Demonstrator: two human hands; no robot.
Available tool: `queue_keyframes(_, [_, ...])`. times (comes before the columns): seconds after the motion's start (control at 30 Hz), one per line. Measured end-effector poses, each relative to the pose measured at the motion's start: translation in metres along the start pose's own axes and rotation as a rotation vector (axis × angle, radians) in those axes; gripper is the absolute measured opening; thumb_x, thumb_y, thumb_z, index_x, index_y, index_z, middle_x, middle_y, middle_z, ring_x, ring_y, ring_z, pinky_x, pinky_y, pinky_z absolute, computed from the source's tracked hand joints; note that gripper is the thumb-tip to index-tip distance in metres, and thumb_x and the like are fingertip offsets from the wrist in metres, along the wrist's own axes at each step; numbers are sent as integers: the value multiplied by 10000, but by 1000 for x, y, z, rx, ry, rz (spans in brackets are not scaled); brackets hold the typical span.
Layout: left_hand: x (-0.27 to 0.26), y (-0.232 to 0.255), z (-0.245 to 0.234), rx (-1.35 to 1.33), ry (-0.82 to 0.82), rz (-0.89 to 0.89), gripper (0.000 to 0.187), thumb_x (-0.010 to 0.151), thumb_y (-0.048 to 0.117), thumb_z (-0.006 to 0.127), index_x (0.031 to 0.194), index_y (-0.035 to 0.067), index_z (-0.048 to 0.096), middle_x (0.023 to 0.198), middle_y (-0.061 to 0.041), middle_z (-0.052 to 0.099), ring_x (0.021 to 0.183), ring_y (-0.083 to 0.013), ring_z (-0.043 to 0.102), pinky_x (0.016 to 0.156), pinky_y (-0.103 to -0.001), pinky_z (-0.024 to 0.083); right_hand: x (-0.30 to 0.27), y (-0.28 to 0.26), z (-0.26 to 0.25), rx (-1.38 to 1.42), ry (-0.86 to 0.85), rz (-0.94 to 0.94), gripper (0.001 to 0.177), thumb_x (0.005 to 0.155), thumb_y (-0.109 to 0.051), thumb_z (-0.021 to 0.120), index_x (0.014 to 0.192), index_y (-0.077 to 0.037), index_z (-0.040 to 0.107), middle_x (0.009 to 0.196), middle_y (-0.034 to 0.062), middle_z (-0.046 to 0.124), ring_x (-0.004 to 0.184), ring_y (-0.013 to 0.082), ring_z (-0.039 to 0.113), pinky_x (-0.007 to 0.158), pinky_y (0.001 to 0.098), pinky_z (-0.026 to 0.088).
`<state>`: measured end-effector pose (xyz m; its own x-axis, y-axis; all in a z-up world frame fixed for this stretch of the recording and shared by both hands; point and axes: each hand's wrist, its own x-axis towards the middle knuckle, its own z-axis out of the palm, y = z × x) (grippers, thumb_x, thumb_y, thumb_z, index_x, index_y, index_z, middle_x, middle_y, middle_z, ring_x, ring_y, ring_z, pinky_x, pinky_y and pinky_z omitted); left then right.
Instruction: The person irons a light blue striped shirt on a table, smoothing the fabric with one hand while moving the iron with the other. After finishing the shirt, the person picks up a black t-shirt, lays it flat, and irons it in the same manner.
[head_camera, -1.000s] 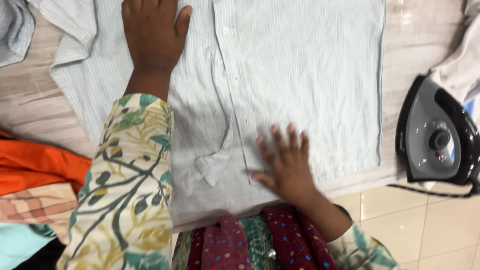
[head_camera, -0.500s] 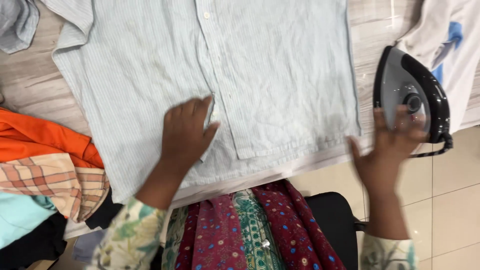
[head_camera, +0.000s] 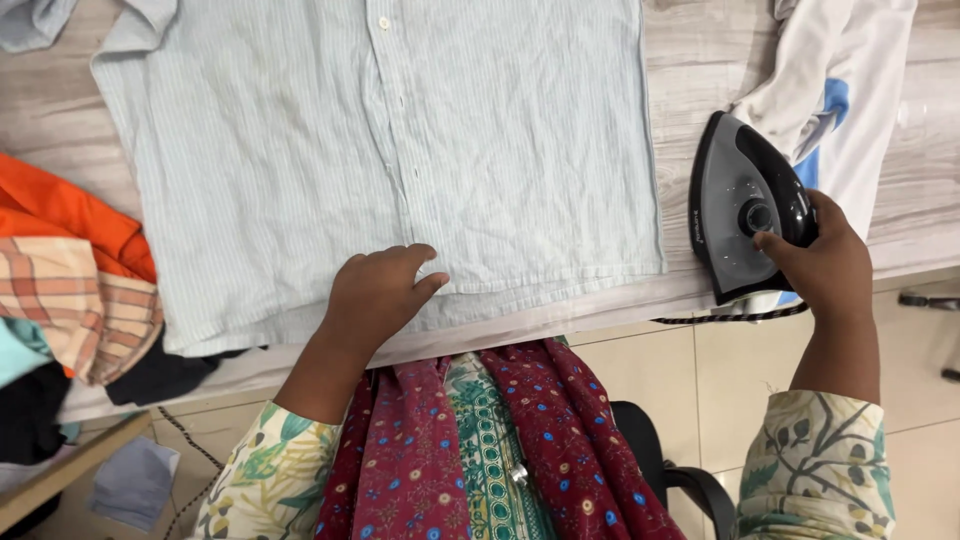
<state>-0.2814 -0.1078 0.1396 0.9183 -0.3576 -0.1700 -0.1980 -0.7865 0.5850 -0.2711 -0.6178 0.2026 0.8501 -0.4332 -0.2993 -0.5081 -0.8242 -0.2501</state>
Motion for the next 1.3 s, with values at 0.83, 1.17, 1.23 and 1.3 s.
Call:
queue_keyframes(0.83, [122, -33, -31, 195, -319, -172, 1552, 527, 548, 947, 1635, 80, -34, 1726, -149, -71, 1548, -441, -166, 1164, -716, -122, -69, -290, 112, 454, -377, -323, 847, 676, -125, 807, 1446, -39, 466, 1040, 156, 725, 897, 257, 731, 795, 348, 566])
queue_keyframes(1.17, [147, -59, -11, 247, -529, -179, 1665, 501, 681, 911, 1613, 79, -172, 1706, -126, -239, 1491, -455, -321, 1094, -772, -167, -69, -319, 109, 124, -360, -147, 775, 693, -227, 734, 1413, -108, 473, 985, 204, 735, 893, 375, 735, 802, 443, 563])
queue_keyframes(1.23, [152, -57, -12, 260, -562, -190, 1665, 520, 676, 910, 1605, 76, -202, 1696, -129, -274, 1478, -465, -342, 1074, -789, -167, -66, -318, 107, 121, -331, -126, 751, 697, -231, 734, 1398, -113, 492, 971, 201, 737, 878, 375, 736, 793, 445, 565])
queue_keyframes(1.3, [153, -55, -12, 264, -605, -210, 1665, 534, 672, 909, 1597, 78, -227, 1689, -133, -299, 1464, -473, -360, 1056, -804, -168, -62, -314, 106, 116, -307, -123, 737, 698, -237, 740, 1387, -118, 509, 962, 203, 737, 874, 378, 731, 786, 450, 562])
